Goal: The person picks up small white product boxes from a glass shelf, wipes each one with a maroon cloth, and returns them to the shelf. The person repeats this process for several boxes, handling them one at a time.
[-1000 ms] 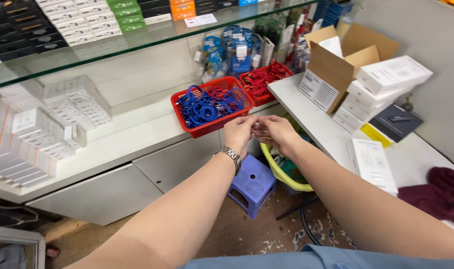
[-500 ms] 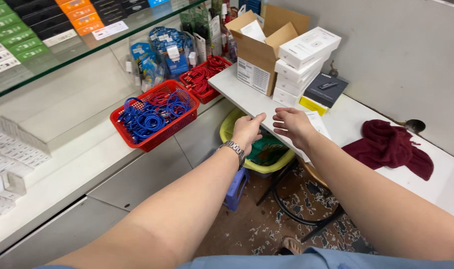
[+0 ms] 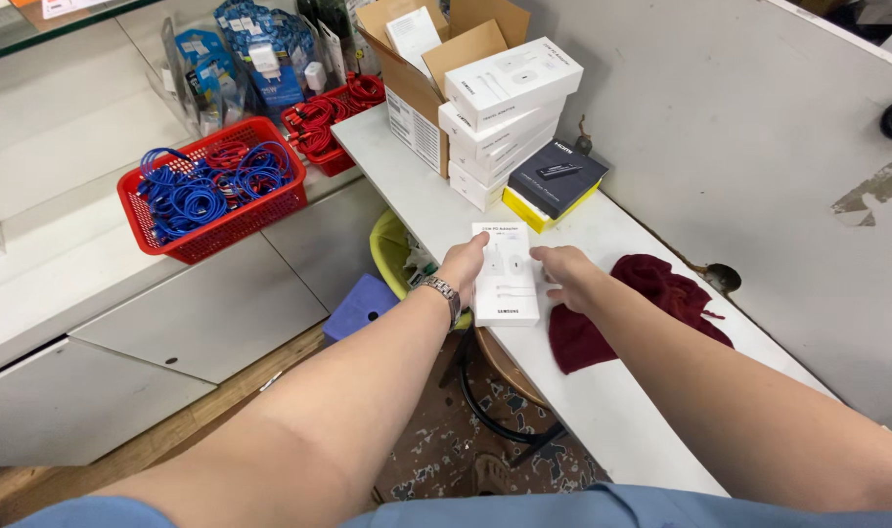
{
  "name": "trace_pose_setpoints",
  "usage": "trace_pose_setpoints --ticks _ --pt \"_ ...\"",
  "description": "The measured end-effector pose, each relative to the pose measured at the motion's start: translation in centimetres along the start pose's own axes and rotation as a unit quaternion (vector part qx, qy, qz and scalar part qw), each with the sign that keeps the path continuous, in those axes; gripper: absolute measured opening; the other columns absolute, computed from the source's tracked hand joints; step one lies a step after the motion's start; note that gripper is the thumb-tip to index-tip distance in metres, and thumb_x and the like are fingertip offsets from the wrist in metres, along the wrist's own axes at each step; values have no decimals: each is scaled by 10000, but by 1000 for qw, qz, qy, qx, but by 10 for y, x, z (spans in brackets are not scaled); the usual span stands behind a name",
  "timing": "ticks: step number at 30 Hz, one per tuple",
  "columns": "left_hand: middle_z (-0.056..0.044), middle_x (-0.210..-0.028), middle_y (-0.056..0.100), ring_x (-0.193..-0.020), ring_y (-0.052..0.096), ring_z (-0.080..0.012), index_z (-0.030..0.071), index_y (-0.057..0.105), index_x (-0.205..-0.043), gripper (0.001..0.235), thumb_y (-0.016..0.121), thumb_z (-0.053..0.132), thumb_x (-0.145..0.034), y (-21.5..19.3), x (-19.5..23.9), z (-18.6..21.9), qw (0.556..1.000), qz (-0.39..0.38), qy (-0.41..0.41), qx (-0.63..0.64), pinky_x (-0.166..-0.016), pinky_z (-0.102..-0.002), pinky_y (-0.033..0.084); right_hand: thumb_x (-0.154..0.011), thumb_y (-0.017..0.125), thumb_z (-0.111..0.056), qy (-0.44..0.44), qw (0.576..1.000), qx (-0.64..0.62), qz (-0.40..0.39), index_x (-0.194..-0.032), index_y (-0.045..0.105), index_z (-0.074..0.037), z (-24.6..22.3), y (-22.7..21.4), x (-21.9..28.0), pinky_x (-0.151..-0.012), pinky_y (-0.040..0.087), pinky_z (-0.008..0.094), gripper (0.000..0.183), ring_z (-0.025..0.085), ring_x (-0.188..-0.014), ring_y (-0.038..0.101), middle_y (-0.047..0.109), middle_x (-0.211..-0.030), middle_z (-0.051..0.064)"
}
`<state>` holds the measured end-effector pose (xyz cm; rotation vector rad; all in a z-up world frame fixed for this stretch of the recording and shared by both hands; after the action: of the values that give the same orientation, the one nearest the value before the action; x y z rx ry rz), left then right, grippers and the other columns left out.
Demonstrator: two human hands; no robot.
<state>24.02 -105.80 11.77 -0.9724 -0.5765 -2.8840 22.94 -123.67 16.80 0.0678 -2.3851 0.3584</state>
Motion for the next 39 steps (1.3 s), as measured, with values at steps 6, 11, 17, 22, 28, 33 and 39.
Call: trace_pose_setpoints --ticks 6,11,17,22,28,33,39 --pt "-209 -1324 662 -1174 671 -341 -39 558 -1373 532 596 323 -986 7 0 -21 997 65 -8 36 -972 -490 555 -1024 476 -157 -8 993 -82 -81 -1459 524 -37 7 7 -1 -1050 479 506 453 259 -1266 577 604 -1394 134" --pt "-76 -1300 650 -1126 645 -230 116 559 -1394 512 675 235 -910 -2 37 2 997 25 3 72 -940 -516 529 -1013 446 -89 -81 976 -132 -155 -1498 500 -123 -24 -6 22 -1067 502 452 489 256 -1236 572 589 -1383 114" --pt "-181 -1277 656 -1128 697 -311 72 380 -1401 708 755 1 -805 13 79 36 991 -16 122 45 -903 -510 612 -905 710 -333 -208 914 290 195 -1450 582 -242 -30 -74 51 -1157 376 499 568 345 -1405 433 415 -1548 128" --pt "-183 -1258 672 -1123 711 -306 63 379 -1382 689 734 -6 -796 33 97 44 984 23 162 -77 -897 -462 624 -808 834 -249 -33 906 323 272 -1539 429 -251 29 -124 61 -1115 381 481 835 406 -1422 342 309 -1571 188" --pt "-148 -1206 712 -1104 704 -274 95 534 -1332 655 788 13 -734 56 112 50 907 95 201 -356 -934 -379 562 -910 556 -20 -278 945 -101 141 -1252 688 2 -22 -121 85 -769 571 340 367 216 -906 680 729 -1078 154" --pt "-138 -1156 726 -1080 707 -282 98 608 -1289 599 826 70 -732 76 116 63 874 100 170 -444 -927 -381 548 -900 514 6 -441 891 66 83 -1219 757 -120 -72 -62 120 -740 566 348 420 252 -825 675 727 -975 160" --pt "-127 -1167 739 -1055 718 -251 88 609 -1312 591 726 -43 -748 54 143 65 952 40 199 -228 -895 -388 577 -932 555 -42 -370 913 47 165 -1198 728 -86 -84 -64 102 -875 542 413 320 284 -983 675 718 -1078 145"
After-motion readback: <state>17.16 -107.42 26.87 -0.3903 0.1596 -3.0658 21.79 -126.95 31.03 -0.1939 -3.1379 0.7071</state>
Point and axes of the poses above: each hand's wrist, its own x-axis away from the middle knuckle, its own y-axis out of the palm, z = x × y, the point moved 5 cm from there along -x, towards the middle knuckle
